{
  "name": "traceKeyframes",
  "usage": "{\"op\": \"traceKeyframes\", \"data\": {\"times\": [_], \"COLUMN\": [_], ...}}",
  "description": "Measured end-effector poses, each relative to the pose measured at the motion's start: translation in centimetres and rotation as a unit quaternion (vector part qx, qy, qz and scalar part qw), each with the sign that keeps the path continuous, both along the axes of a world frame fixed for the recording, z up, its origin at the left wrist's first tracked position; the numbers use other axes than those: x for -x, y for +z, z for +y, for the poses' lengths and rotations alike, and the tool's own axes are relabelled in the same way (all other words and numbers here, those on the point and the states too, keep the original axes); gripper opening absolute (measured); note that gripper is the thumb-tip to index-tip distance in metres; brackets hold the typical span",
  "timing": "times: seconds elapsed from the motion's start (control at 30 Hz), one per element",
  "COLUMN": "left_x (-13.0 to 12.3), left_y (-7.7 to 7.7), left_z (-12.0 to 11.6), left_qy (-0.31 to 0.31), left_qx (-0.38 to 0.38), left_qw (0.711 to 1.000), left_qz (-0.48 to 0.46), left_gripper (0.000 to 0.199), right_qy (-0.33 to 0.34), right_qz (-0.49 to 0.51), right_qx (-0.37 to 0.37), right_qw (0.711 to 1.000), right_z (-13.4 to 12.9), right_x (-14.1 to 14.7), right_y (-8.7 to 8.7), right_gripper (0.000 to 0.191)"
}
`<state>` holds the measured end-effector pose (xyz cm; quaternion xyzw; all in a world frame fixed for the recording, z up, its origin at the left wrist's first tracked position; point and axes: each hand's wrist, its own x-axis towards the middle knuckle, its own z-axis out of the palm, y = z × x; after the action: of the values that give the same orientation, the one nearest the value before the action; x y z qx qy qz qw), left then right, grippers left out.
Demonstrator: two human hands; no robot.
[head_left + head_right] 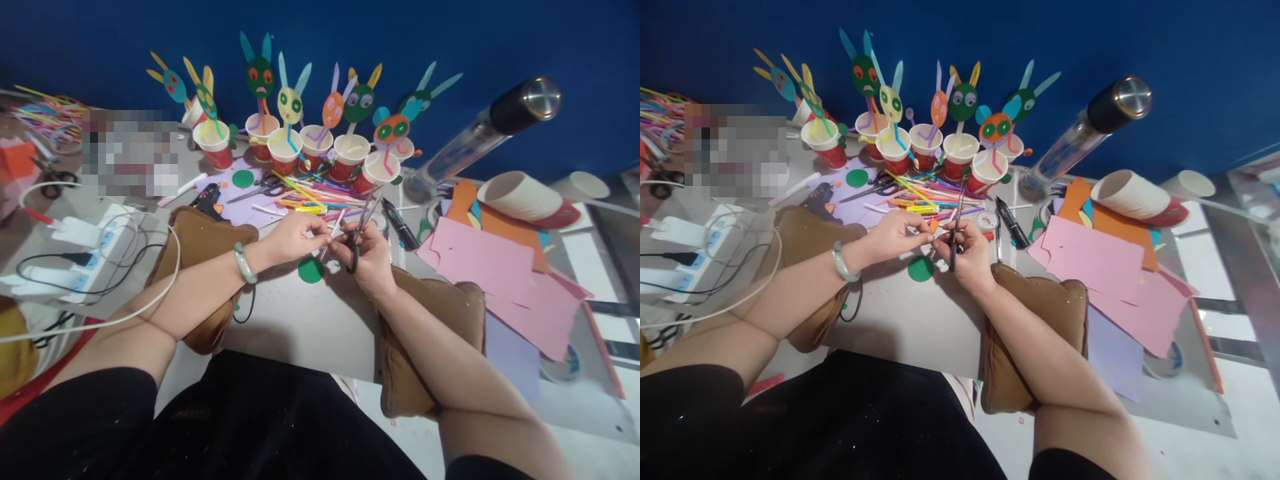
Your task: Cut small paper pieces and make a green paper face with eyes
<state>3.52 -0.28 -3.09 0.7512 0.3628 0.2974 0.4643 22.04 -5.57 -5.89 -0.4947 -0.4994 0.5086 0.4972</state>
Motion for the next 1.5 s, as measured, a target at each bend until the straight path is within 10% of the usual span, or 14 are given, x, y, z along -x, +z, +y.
{"op": "traceKeyframes", "data": {"times": [0.23, 1.5], "left_x": [-0.1, 0.2], "left_y": [-0.5, -0.6], "left_z": [0.0, 0.9], "left_qy": [-0.003, 0.074], "left_qx": [-0.095, 0.063], "left_qw": [0.995, 0.994], "left_qz": [0.042, -0.055], "left_gripper": [0.024, 0.01], "right_qy": [0.009, -0.034], "right_qz": [0.007, 0.052], "right_qx": [0.022, 0.021], "right_qw": [1.0, 0.998], "right_z": [0.0, 0.5], "right_x": [0.3, 0.0], "right_y": [-0.1, -0.5], "right_gripper": [0.048, 0.051]}}
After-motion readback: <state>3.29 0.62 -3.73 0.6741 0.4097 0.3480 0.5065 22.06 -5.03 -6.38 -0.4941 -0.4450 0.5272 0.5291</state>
